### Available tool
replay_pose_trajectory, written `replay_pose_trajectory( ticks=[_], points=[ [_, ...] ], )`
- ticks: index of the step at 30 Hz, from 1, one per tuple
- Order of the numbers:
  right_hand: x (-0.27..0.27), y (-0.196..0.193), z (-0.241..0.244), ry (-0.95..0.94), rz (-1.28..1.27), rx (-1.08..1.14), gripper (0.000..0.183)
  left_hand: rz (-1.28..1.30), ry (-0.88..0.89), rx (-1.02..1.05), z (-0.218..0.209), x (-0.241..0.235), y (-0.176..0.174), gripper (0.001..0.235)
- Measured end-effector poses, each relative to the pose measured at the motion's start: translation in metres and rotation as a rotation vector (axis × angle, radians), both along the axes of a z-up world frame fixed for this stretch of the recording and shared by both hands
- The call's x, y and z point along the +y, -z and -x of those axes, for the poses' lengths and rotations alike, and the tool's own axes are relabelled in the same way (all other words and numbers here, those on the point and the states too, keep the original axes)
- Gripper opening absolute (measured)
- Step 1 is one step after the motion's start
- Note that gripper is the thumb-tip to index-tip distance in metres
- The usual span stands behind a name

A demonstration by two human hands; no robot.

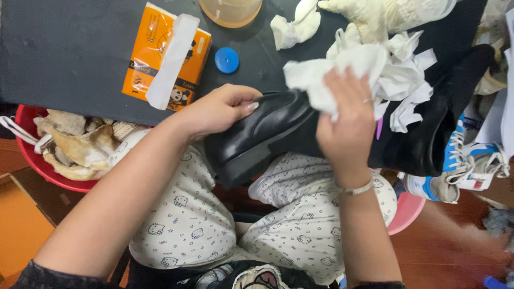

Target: The person cleans a pair of black leather shoes. They wipe the uppers with a tissue, apply a cleaning liquid, and scrub the soles with a toothbrush.

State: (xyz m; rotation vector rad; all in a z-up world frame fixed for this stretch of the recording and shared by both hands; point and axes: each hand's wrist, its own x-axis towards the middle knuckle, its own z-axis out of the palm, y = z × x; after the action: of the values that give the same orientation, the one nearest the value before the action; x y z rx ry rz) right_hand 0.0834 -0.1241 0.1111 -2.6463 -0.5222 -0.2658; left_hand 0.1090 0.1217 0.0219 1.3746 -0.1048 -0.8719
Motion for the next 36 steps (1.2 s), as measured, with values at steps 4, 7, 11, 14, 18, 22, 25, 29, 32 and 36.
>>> replay_pose_trajectory(
  ticks=[4,7,11,14,18,22,25,29,32,36],
  points=[
    [0.007,-0.004,0.036,-0.005,-0.031,0.082,0.053,0.074,0.003,-0.001,0.009,-0.008,0.001,0.027],
    [-0.008,-0.004,0.046,-0.054,-0.127,0.067,0.048,0.042,0.025,-0.01,0.013,-0.009,-0.003,0.028],
    [-0.062,0.006,0.039,0.153,-0.332,0.081,0.034,-0.091,0.0,-0.052,0.013,-0.007,-0.012,0.028],
    [-0.126,0.014,0.017,0.423,-0.354,0.129,0.034,-0.091,-0.04,-0.013,0.013,-0.005,-0.02,0.028],
    [-0.196,-0.016,0.005,0.37,-0.596,-0.044,0.038,-0.066,-0.054,0.027,0.013,-0.002,-0.027,0.028],
    [-0.26,-0.071,0.018,0.316,-1.168,0.211,0.045,-0.037,-0.049,0.049,0.012,-0.002,-0.028,0.028],
    [-0.305,-0.062,0.015,0.301,-0.814,0.123,0.026,-0.047,-0.049,0.04,0.012,-0.002,-0.026,0.028],
    [-0.281,-0.053,0.023,0.371,-0.901,-0.016,0.024,-0.07,-0.054,-0.022,0.016,-0.004,-0.021,0.029],
    [-0.208,-0.049,0.026,0.439,-0.918,-0.095,0.025,-0.097,-0.053,-0.071,0.02,-0.005,-0.018,0.03],
    [-0.107,-0.033,0.022,0.481,-0.814,-0.126,0.03,-0.1,-0.026,-0.079,0.022,-0.009,-0.019,0.031]
  ],
)
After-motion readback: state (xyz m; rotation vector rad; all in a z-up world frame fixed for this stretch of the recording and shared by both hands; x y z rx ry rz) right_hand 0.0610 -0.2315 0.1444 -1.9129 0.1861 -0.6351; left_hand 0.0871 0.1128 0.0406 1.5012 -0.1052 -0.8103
